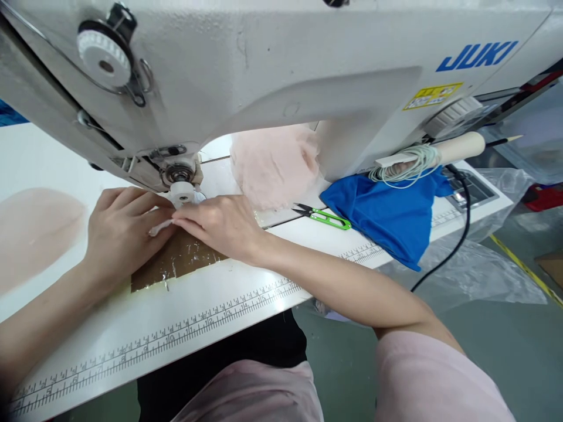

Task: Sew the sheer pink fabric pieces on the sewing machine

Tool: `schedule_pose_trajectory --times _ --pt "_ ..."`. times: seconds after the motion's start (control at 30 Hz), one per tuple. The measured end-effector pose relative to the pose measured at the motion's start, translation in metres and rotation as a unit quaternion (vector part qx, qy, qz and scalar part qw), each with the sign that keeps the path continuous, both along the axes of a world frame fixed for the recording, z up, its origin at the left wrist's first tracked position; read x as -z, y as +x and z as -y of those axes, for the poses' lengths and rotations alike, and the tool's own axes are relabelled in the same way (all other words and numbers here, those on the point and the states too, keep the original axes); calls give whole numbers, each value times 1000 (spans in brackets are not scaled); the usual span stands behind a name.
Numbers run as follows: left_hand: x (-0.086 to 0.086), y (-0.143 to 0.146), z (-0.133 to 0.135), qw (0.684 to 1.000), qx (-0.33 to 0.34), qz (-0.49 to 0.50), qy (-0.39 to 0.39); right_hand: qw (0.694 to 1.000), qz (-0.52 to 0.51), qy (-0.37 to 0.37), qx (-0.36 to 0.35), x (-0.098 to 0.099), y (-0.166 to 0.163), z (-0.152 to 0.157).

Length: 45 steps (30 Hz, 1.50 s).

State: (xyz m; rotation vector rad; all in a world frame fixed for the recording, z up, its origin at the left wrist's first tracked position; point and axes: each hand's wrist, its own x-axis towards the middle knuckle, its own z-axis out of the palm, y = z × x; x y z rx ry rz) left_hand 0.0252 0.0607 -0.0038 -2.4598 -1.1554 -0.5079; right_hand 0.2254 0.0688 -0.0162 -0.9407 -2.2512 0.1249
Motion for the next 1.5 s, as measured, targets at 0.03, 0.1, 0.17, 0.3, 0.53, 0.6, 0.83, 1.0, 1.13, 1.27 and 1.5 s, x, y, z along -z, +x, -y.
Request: schedule_pose_trajectory --times 0.03,0.1,0.17,0.3,0.53,0.6,0.83,1.0,1.13,1.27,1.5 --pt "0 -3 1 1000 23 -13 13 1000 14 1 -23 1 1 2" --pt "2 -8 2 997 65 -13 29 997 54 18 -58 4 3 7" --pt "5 -11 5 995 93 11 17 992 84 60 -74 7 5 11" --pt "12 -15 9 990 123 49 -49 982 86 148 -81 10 7 12" --pt "13 -19 15 992 107 5 -66 973 99 197 -72 5 6 11" --pt "13 -19 16 992 108 0 -60 972 99 199 -74 4 6 12" --pt "12 -18 16 993 103 -2 -61 971 106 204 -70 4 6 11" --pt "10 -17 14 992 119 -14 -43 970 98 210 -73 5 5 11" --pt "9 -16 13 991 126 -14 -40 969 88 218 -72 5 5 11" --pt "10 -15 14 993 108 -17 -35 970 80 216 -74 5 4 11" --pt "9 -17 14 993 106 -37 -45 969 90 215 -77 5 4 11"
